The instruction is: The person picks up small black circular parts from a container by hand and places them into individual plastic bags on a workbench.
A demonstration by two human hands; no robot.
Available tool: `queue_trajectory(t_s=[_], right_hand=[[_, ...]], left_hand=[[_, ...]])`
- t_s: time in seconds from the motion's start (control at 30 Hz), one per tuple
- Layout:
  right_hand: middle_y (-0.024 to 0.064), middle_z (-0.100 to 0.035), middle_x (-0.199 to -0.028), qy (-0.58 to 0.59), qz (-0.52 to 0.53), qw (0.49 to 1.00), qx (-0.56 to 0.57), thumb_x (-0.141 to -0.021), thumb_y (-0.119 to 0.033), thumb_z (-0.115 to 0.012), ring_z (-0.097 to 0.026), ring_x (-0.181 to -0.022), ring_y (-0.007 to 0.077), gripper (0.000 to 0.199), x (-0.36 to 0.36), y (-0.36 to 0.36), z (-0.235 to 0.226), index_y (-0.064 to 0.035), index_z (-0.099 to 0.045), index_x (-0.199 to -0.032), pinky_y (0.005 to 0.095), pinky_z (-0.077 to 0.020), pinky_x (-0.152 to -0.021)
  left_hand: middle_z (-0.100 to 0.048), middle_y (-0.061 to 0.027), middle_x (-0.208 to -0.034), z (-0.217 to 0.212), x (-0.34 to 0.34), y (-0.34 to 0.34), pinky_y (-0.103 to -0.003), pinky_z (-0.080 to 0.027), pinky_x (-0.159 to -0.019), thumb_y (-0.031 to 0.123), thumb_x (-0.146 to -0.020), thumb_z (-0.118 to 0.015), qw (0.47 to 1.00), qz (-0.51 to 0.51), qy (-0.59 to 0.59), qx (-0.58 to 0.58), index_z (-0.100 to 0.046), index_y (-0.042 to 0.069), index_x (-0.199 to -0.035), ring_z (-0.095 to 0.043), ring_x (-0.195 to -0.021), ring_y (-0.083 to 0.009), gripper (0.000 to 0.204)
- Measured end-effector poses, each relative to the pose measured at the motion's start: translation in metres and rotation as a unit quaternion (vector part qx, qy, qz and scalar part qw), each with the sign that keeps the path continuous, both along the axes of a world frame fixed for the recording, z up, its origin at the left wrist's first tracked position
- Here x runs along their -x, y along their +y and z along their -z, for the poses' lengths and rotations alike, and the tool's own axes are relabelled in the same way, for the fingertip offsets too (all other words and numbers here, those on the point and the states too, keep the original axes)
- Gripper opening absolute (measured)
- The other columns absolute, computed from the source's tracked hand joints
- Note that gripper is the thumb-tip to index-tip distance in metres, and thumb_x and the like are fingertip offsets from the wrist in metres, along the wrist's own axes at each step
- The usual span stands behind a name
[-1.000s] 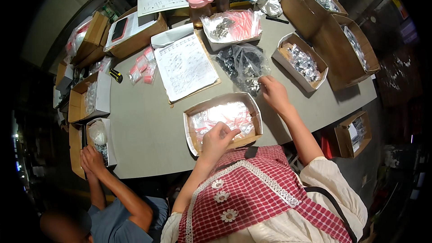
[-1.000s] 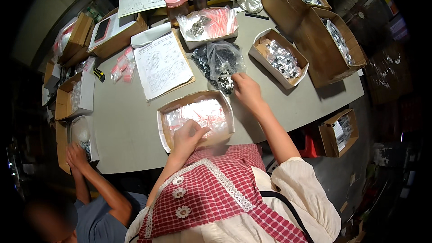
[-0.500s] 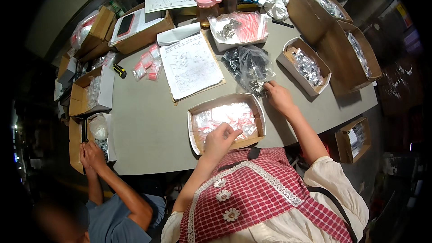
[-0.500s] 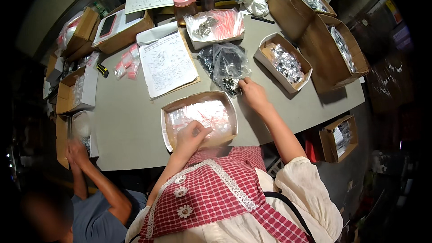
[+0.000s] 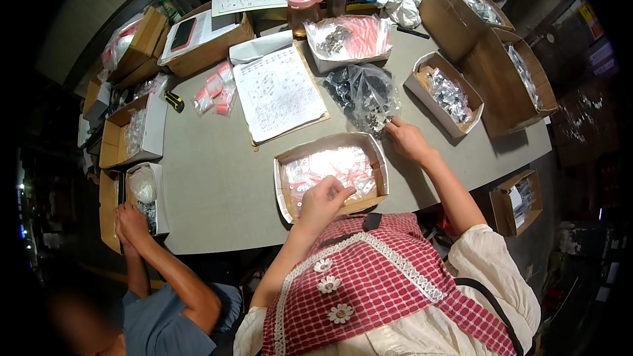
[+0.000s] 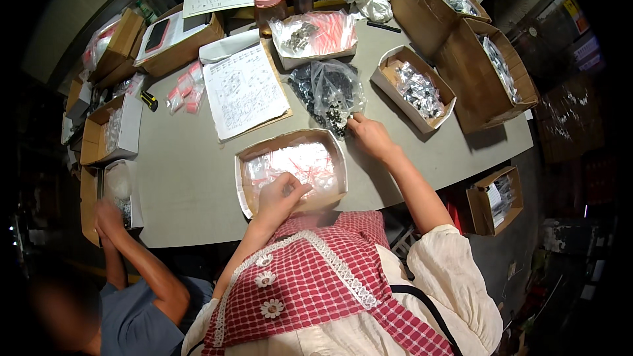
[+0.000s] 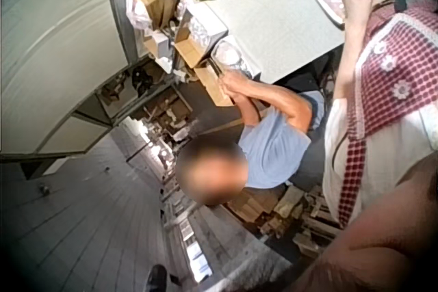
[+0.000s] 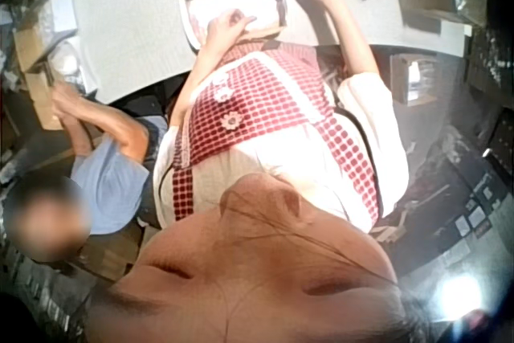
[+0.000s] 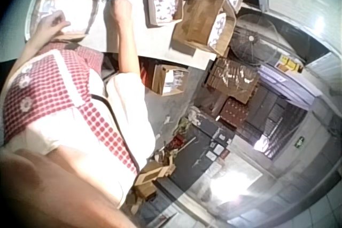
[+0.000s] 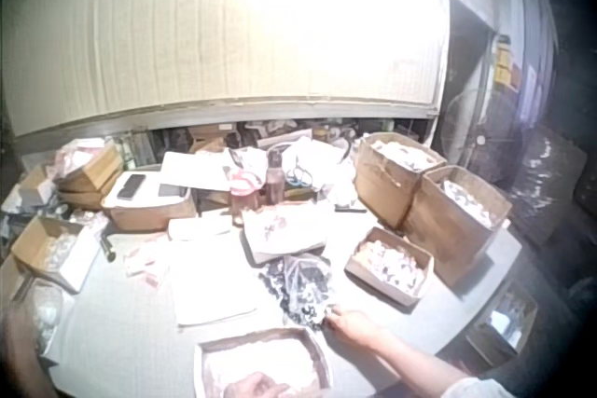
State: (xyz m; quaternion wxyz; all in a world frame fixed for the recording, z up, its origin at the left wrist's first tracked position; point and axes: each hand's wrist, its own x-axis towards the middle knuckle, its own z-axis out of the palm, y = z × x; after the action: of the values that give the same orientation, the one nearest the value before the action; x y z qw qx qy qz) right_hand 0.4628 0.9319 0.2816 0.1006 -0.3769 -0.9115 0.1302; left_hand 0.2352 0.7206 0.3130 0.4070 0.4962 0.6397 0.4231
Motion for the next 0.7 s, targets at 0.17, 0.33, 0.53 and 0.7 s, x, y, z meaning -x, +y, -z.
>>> queue_trajectory(t_s=[0.17,0.33,0.53,0.7], right_hand=[[0.0129,-0.059,-0.098,0.069,-0.006,0.998,-0.006,-0.080,-0.005,-0.061,-0.064,-0.085,0.0363,0.022,-0.001,-0.002,-0.003,-0.0078,-0.058,-0.102,0.0471,-0.0528,-0.071],[0.0123,-0.060,-0.098,0.016,-0.012,1.000,0.010,-0.079,-0.004,-0.061,-0.065,-0.086,0.0357,0.024,0.007,-0.004,0.001,-0.0089,-0.059,-0.103,0.0465,-0.0532,-0.071],[0.0139,-0.062,-0.095,-0.041,-0.026,0.999,0.016,-0.076,-0.002,-0.061,-0.065,-0.085,0.0365,0.019,0.017,0.005,-0.011,-0.0066,-0.063,-0.094,0.0475,-0.0534,-0.072],[0.0167,-0.066,-0.090,-0.089,-0.063,0.994,0.028,-0.070,-0.001,-0.063,-0.066,-0.086,0.0371,0.018,0.029,0.018,-0.012,-0.0042,-0.065,-0.088,0.0482,-0.0529,-0.074]], left_hand=[[-0.066,-0.0093,-0.067,-0.007,0.000,-0.001,-0.032,-0.048,-0.055,0.031,-0.087,-0.077,1.000,-0.008,0.003,0.013,-0.063,0.002,-0.080,-0.063,-0.058,-0.0177,0.033],[-0.065,-0.0072,-0.068,-0.013,-0.001,-0.001,-0.029,-0.048,-0.054,0.029,-0.087,-0.077,1.000,-0.010,-0.014,0.025,-0.063,0.001,-0.081,-0.061,-0.059,-0.0135,0.032],[-0.065,-0.0090,-0.067,-0.012,0.000,0.001,-0.031,-0.048,-0.056,0.031,-0.087,-0.077,1.000,0.007,0.010,0.028,-0.062,0.002,-0.080,-0.062,-0.058,-0.0171,0.034],[-0.064,-0.0097,-0.068,-0.015,0.002,-0.001,-0.033,-0.048,-0.057,0.031,-0.087,-0.077,0.999,0.016,0.048,0.004,-0.062,0.002,-0.082,-0.062,-0.061,-0.0198,0.033]])
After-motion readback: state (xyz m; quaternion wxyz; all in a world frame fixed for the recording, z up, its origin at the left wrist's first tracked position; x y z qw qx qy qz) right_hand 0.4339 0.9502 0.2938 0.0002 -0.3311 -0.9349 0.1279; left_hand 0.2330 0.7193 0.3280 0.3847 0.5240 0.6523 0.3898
